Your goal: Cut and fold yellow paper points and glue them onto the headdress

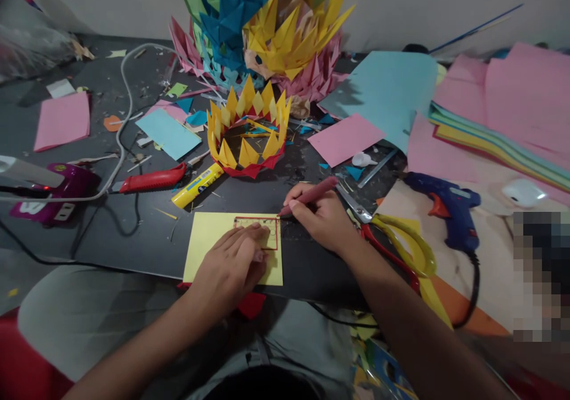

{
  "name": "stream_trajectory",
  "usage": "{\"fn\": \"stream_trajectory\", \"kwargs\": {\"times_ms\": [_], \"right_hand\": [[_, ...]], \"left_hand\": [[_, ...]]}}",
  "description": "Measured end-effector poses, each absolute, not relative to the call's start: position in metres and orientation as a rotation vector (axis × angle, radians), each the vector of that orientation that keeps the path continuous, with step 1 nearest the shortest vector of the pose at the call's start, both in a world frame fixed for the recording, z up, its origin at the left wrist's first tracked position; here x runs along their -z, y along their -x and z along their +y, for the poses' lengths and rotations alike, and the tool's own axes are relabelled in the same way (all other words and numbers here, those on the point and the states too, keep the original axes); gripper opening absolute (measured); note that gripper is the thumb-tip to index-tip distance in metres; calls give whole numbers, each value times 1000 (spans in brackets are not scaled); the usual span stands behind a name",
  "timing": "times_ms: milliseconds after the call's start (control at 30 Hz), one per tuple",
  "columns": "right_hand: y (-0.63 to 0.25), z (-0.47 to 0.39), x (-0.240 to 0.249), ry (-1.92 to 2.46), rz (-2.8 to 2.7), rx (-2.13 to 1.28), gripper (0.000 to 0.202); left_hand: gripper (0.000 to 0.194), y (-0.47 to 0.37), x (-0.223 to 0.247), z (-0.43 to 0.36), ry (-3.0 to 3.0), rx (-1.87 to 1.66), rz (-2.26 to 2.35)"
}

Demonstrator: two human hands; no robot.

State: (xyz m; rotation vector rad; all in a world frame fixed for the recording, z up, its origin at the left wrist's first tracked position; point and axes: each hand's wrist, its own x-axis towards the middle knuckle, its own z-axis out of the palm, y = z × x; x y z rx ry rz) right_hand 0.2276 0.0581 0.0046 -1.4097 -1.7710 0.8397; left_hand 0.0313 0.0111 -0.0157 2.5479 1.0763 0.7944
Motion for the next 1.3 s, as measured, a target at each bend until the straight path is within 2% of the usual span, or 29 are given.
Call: {"fn": "stream_trajectory", "kwargs": {"times_ms": [133,300,633,800,933,1067,1233,1300], "right_hand": [[-229,46,-5,1290,-1554,-883,11],[-215,23,-16,1069,-1576,-1096,11],[-202,17,-31,1155,-1929,-998,10],[-199,13,-34,1176,-1930,-1088,10],[-192,7,-34,1183,-1896,-1141,10],[-193,0,-25,1154,-1804,-1029,10],[-213,3,-19,1301,-1741,-614,9],[-219,9,-22,1369,-1796,-484,7]], "left_hand": [[15,-28,8,12,-2415,-704,1042],[15,-26,4,11,-2338,-645,1052],[20,-26,18,10,-2388,-671,1047],[22,-21,24,8,-2409,-867,1020],[24,-19,25,8,-2434,-890,1005],[24,-21,24,9,-2424,-906,1003],[39,-21,20,4,-2211,-993,1188],[39,-21,18,3,-2130,-1018,1256]]}}
